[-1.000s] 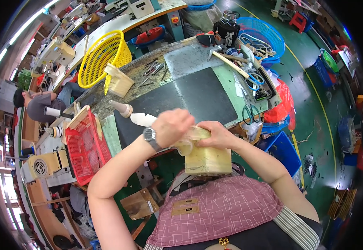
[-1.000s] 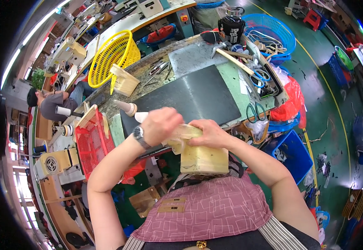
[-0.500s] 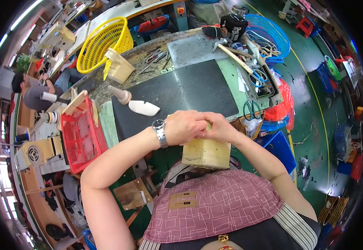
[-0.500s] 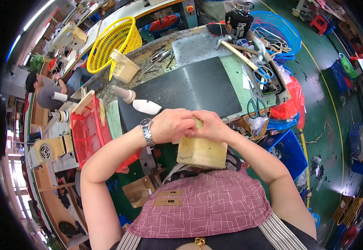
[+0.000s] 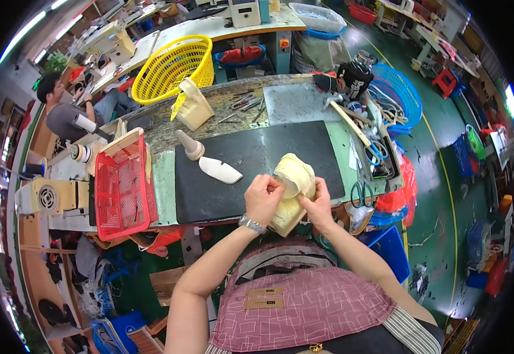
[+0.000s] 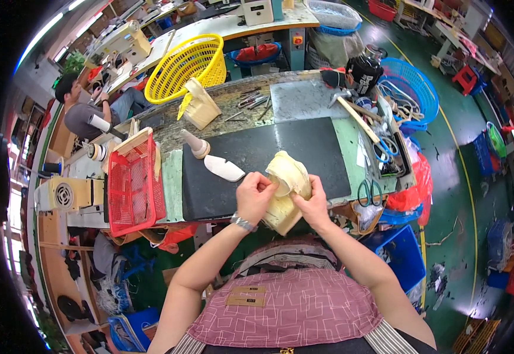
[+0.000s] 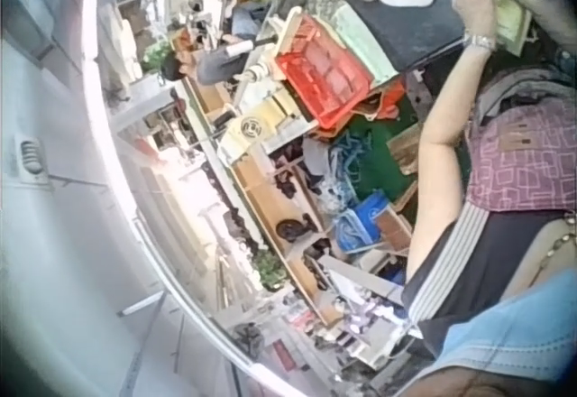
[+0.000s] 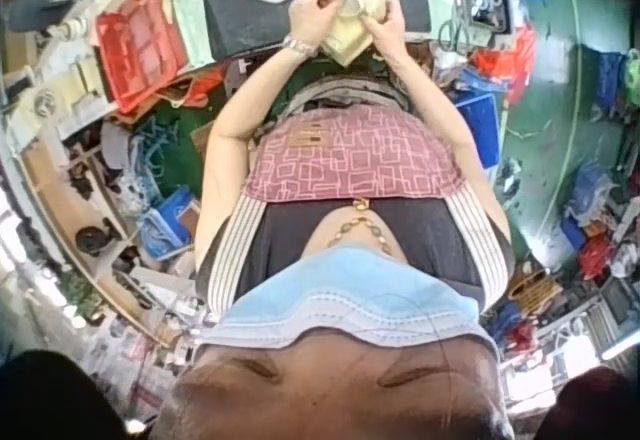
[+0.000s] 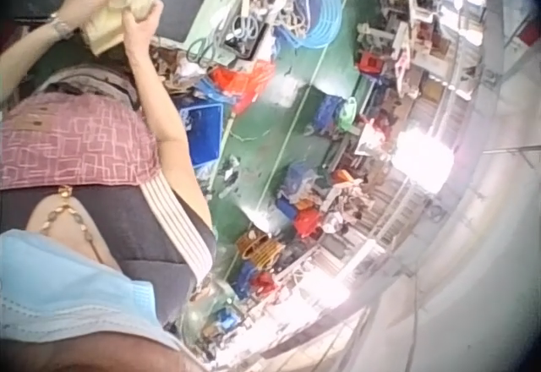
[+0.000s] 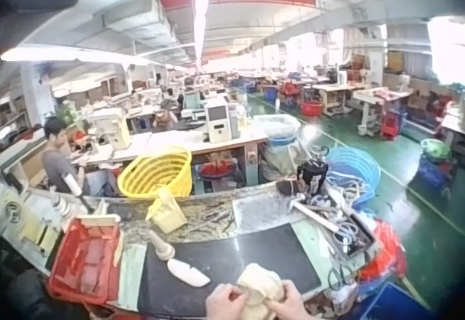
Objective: Cleaning the workstation and then wrapping shoe lasts in plastic film for storage or transport.
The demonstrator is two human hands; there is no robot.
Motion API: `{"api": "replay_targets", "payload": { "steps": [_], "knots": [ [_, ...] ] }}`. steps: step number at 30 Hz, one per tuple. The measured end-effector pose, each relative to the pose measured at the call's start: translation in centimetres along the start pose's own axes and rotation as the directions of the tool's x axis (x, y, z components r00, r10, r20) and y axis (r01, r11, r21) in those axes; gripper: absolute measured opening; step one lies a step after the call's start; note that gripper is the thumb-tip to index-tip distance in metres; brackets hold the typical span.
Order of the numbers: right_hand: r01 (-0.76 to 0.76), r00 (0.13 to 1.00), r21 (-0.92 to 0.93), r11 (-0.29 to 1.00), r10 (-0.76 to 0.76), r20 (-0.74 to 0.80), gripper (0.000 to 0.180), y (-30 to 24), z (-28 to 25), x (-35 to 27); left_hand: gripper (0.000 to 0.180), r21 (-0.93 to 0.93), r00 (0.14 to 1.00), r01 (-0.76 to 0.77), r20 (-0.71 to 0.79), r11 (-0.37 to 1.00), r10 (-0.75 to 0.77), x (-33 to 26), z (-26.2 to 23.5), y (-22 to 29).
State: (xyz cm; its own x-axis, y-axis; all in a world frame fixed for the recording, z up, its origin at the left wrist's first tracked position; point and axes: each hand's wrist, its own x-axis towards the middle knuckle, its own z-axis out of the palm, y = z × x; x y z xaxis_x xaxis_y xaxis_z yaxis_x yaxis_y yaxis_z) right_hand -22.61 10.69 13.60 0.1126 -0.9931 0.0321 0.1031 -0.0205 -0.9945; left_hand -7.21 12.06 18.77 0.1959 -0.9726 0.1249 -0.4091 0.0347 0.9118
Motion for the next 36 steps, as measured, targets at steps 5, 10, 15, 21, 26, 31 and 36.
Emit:
{"api": "replay_targets", "payload": {
  "steps": [5, 10, 15, 21, 26, 31, 36],
  "knots": [
    [0.077, 0.994, -0.189, 0.979, -0.089, -0.057, 0.041, 3.1, 1.6, 0.6, 0.041, 0.374, 0.973, 0.210, -0.167, 0.903, -0.157, 2.5, 1.8, -4.5],
    [0.054, 0.997, -0.294, 0.954, -0.067, -0.037, 0.044, 2.2, 1.5, 0.9, 0.047, 0.403, 0.970, 0.109, 0.159, 0.909, -0.187, 3.6, 0.8, -3.9],
    [0.072, 0.996, -0.436, 0.897, -0.090, -0.021, 0.043, 4.8, 0.9, 0.1, 0.021, 0.597, 0.921, -0.265, 0.388, 0.757, 0.017, 4.2, 0.5, -5.1],
    [0.082, 0.991, -0.512, 0.855, -0.123, -0.047, 0.042, 3.9, 1.1, -0.3, 0.026, 0.590, 0.784, -0.518, 0.616, 0.619, 0.069, 5.9, -0.9, -3.7],
    [0.113, 0.987, -0.520, 0.847, -0.154, -0.035, 0.042, 3.4, 1.6, 0.0, 0.028, 0.679, 0.948, -0.202, 0.318, 0.706, -0.035, 4.0, 1.0, -3.6],
    [0.123, 0.988, -0.517, 0.847, -0.155, -0.021, 0.042, 4.6, 1.7, 0.5, 0.023, 0.710, 0.921, -0.347, 0.380, 0.613, 0.081, 6.4, -0.1, -4.9],
    [0.157, 0.985, -0.527, 0.835, -0.173, 0.019, 0.043, 4.4, 1.4, 0.7, 0.025, 0.641, 0.780, -0.540, 0.625, 0.546, 0.037, 7.1, -1.6, -4.3]
  ]
}}
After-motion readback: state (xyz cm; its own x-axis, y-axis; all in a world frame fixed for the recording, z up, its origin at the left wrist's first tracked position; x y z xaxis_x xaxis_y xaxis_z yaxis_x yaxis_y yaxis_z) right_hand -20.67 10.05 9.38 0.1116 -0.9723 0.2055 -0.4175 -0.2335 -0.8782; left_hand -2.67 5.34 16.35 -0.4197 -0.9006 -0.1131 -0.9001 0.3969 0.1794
